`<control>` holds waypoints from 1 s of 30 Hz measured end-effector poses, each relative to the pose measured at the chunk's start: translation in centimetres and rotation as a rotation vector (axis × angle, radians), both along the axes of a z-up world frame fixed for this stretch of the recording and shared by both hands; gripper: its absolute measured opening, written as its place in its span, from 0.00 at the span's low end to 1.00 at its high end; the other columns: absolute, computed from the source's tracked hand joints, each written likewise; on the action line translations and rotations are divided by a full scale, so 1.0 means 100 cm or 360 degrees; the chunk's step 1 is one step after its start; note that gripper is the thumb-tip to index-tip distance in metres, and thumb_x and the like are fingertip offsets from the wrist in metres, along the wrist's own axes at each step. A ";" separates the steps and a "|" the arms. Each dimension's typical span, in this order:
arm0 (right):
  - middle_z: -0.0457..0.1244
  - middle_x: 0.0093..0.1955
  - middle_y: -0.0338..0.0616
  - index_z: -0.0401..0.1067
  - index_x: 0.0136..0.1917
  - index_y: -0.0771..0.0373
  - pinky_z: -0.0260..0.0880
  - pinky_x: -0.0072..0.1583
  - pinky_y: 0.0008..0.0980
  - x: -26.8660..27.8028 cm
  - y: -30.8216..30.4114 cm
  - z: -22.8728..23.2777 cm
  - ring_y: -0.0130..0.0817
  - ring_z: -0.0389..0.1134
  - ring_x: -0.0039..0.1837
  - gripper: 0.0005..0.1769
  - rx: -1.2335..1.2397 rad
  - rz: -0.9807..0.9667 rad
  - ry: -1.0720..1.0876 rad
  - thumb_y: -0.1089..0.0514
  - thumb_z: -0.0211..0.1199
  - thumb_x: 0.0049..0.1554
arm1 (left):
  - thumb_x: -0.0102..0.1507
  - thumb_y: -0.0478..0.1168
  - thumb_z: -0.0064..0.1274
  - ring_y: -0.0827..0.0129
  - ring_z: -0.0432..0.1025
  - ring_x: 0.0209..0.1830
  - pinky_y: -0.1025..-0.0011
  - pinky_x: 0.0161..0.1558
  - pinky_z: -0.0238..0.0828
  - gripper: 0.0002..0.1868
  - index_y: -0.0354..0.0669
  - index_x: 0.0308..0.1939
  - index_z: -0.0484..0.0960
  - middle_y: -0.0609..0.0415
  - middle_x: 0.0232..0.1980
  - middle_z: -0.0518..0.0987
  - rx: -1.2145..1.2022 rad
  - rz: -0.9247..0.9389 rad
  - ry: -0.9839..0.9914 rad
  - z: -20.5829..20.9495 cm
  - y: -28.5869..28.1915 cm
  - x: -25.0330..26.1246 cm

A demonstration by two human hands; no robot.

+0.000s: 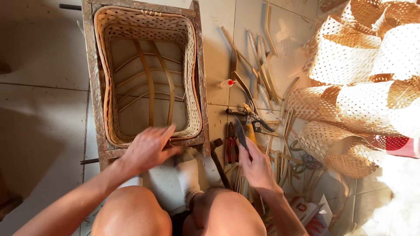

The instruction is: The person applies glue to the rim of a rectangular basket frame, then uses a hammer to secure the woven edge. They insert a long flexible strip into the basket's rim and hammer it into place.

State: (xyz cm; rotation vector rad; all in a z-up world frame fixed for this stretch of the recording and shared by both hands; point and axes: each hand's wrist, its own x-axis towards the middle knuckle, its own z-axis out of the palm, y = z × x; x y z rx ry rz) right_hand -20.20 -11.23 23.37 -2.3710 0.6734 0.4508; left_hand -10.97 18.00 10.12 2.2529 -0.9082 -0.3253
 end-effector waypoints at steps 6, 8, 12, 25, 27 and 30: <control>0.62 0.32 0.54 0.64 0.73 0.51 0.68 0.38 0.40 -0.068 -0.019 -0.060 0.45 0.67 0.32 0.25 -0.0090 -0.0075 -0.0235 0.57 0.54 0.62 | 0.56 0.42 0.64 0.59 0.76 0.44 0.63 0.49 0.73 0.24 0.39 0.52 0.74 0.51 0.40 0.80 0.0140 -0.0042 -0.0189 -0.012 0.010 -0.017; 0.62 0.35 0.58 0.63 0.73 0.51 0.68 0.38 0.42 -0.082 -0.025 -0.085 0.49 0.67 0.33 0.26 -0.0184 -0.0018 -0.0288 0.57 0.54 0.61 | 0.55 0.41 0.64 0.58 0.76 0.44 0.63 0.48 0.74 0.24 0.39 0.52 0.74 0.51 0.42 0.81 0.0113 -0.0005 -0.0147 -0.011 0.009 -0.022; 0.66 0.36 0.59 0.57 0.77 0.52 0.68 0.45 0.49 -0.110 -0.059 -0.145 0.55 0.69 0.38 0.30 -0.0413 0.0025 0.0059 0.55 0.52 0.62 | 0.53 0.39 0.64 0.58 0.76 0.44 0.64 0.48 0.74 0.28 0.38 0.55 0.74 0.51 0.41 0.81 0.0157 -0.0029 -0.0189 -0.011 0.011 -0.018; 0.67 0.60 0.55 0.65 0.73 0.63 0.73 0.58 0.35 -0.001 -0.048 -0.153 0.43 0.70 0.57 0.32 0.0110 -0.0248 -0.0453 0.46 0.60 0.61 | 0.55 0.52 0.65 0.62 0.73 0.38 0.64 0.44 0.71 0.23 0.42 0.44 0.78 0.54 0.34 0.78 0.0166 0.0210 -0.0435 -0.009 0.008 -0.028; 0.61 0.73 0.61 0.61 0.78 0.67 0.69 0.66 0.38 0.061 -0.004 -0.140 0.46 0.65 0.72 0.32 0.0054 0.0126 -0.0893 0.50 0.61 0.66 | 0.55 0.52 0.65 0.62 0.73 0.36 0.65 0.42 0.71 0.23 0.40 0.43 0.78 0.54 0.33 0.78 0.0106 0.0192 -0.0500 -0.012 0.010 -0.027; 0.49 0.79 0.70 0.48 0.79 0.73 0.57 0.73 0.53 0.162 0.049 -0.138 0.59 0.55 0.78 0.54 -0.0108 0.0097 -0.0803 0.31 0.63 0.61 | 0.56 0.53 0.65 0.62 0.73 0.35 0.65 0.42 0.71 0.22 0.40 0.42 0.78 0.54 0.33 0.78 0.0090 0.0190 -0.0521 -0.013 0.010 -0.026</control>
